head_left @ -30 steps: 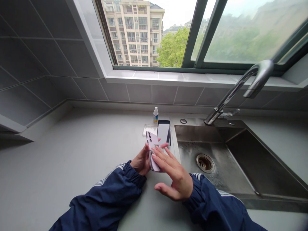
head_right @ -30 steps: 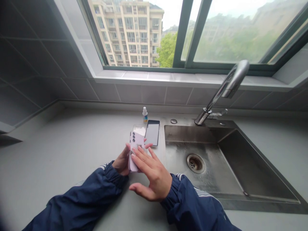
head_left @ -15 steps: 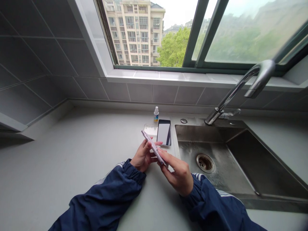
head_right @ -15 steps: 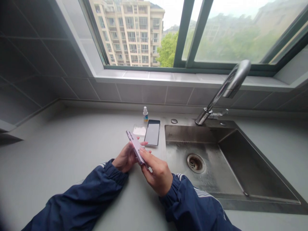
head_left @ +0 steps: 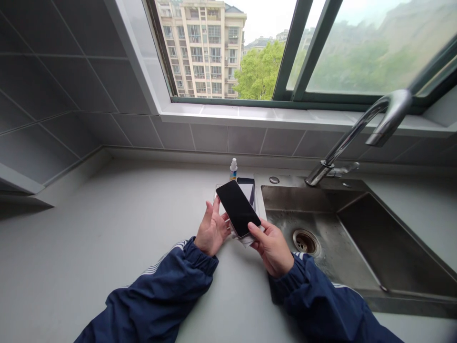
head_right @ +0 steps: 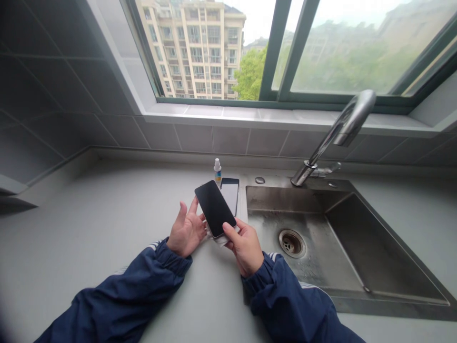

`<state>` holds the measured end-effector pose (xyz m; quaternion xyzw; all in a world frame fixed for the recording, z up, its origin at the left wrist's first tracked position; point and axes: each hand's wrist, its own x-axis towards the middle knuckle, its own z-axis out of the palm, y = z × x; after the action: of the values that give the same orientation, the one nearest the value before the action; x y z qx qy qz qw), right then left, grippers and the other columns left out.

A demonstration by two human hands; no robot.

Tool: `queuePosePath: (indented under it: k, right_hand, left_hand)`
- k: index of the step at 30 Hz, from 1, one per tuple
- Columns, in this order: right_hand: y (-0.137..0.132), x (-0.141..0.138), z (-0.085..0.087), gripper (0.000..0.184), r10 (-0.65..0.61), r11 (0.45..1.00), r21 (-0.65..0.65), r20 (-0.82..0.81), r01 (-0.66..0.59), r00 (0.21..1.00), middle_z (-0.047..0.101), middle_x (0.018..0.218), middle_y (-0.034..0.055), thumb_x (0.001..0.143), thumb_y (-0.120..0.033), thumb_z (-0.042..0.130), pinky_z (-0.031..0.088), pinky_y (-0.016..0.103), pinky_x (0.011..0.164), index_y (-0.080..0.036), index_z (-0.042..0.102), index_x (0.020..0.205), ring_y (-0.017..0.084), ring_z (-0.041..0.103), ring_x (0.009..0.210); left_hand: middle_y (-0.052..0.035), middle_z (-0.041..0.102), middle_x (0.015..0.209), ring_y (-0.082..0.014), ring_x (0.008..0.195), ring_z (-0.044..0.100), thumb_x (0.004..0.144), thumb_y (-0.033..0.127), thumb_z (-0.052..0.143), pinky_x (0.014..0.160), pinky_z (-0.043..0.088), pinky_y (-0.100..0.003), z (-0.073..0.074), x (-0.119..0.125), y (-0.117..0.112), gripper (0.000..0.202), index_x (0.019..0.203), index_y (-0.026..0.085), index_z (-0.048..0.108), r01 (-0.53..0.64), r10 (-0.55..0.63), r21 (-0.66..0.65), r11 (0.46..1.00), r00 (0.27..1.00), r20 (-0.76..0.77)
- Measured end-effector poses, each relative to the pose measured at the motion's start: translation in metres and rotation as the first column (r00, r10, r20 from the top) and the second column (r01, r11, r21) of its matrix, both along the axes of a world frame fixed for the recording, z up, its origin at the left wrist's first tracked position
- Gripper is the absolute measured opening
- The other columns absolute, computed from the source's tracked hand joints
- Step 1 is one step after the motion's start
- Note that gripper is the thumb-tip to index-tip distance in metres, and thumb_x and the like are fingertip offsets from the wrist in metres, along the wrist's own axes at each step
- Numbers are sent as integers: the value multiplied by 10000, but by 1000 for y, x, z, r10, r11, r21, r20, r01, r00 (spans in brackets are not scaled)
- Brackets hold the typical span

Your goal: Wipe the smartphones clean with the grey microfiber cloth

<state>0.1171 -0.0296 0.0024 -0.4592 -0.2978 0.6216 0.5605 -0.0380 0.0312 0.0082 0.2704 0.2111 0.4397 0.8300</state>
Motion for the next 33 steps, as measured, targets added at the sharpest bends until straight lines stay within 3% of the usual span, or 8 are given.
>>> queuePosePath:
  k: [9, 13, 18, 23, 26, 28, 30, 33]
  right_hand:
    - [-8, -10, 4, 537, 166, 971, -153, -121, -183, 979, 760, 930, 79, 722, -477, 855, 558, 245, 678, -139, 709, 1113, 156, 714, 748]
    - [-8, -9, 0, 505, 247, 943, -195, -139, -271, 959, 772, 950, 91, 694, -414, 887, 569, 255, 681, -137, 722, 1084, 174, 733, 766]
    - [-7, -3, -1, 470, 342, 917, -177, -116, -358, 932, 780, 877, 79, 691, -345, 897, 548, 217, 576, -147, 730, 1083, 161, 726, 692]
    - [6, 14, 3, 466, 66, 989, -132, 40, -60, 997, 781, 999, 124, 674, -348, 900, 600, 267, 604, -153, 750, 1070, 217, 753, 771]
    - [10, 20, 1, 436, -214, 977, 18, 151, 214, 965, 781, 1017, 116, 684, -386, 881, 622, 304, 605, -175, 758, 1044, 243, 758, 792]
    - [8, 19, -2, 388, -351, 935, 151, 239, 322, 905, 780, 1042, 101, 744, -399, 836, 650, 394, 744, -201, 751, 1068, 271, 761, 877]
    - [1, 16, -4, 326, -405, 901, 320, 386, 292, 829, 759, 1135, 97, 843, -369, 755, 594, 487, 954, -221, 736, 1134, 292, 735, 1030]
    - [-9, 10, -6, 321, -370, 831, 553, 623, -53, 689, 676, 1316, 81, 945, -244, 618, 467, 511, 1127, -250, 684, 1259, 287, 648, 1222]
  left_hand:
    - [-226, 618, 1345, -378, 1106, 662, 940, 710, 276, 1001, 472, -555, -9, 8, -5, 805, 1343, 84, 582, 88, -83, -61, 994, 994, 71]
    - [-247, 700, 1162, -333, 905, 717, 917, 750, 244, 848, 555, -478, -10, 5, -2, 879, 1167, 27, 677, 102, -99, -114, 988, 995, 28]
    - [-228, 724, 1004, -296, 732, 715, 931, 728, 180, 668, 567, -432, -6, 0, 10, 870, 1064, 28, 679, -7, 10, -207, 978, 1000, 13]
    - [-219, 728, 932, -303, 624, 709, 935, 709, 149, 604, 543, -424, -9, -6, 21, 810, 1112, 78, 624, -112, 118, -180, 977, 993, 28]
    - [-225, 717, 987, -336, 619, 714, 915, 734, 153, 565, 545, -463, -13, -6, 20, 833, 1146, 82, 617, 29, -18, -177, 984, 998, 68]
    - [-192, 716, 951, -358, 606, 713, 908, 743, 154, 526, 543, -484, -15, -4, 16, 840, 1152, 92, 625, 158, -146, -158, 975, 986, 85]
    - [-157, 713, 866, -361, 586, 707, 908, 741, 132, 509, 542, -492, -15, -2, 12, 854, 1210, 103, 613, 250, -238, -147, 957, 967, 91]
    - [-157, 721, 836, -345, 648, 717, 932, 699, 117, 594, 562, -488, -16, 3, 7, 858, 1353, 89, 550, 257, -249, -171, 951, 966, 63]
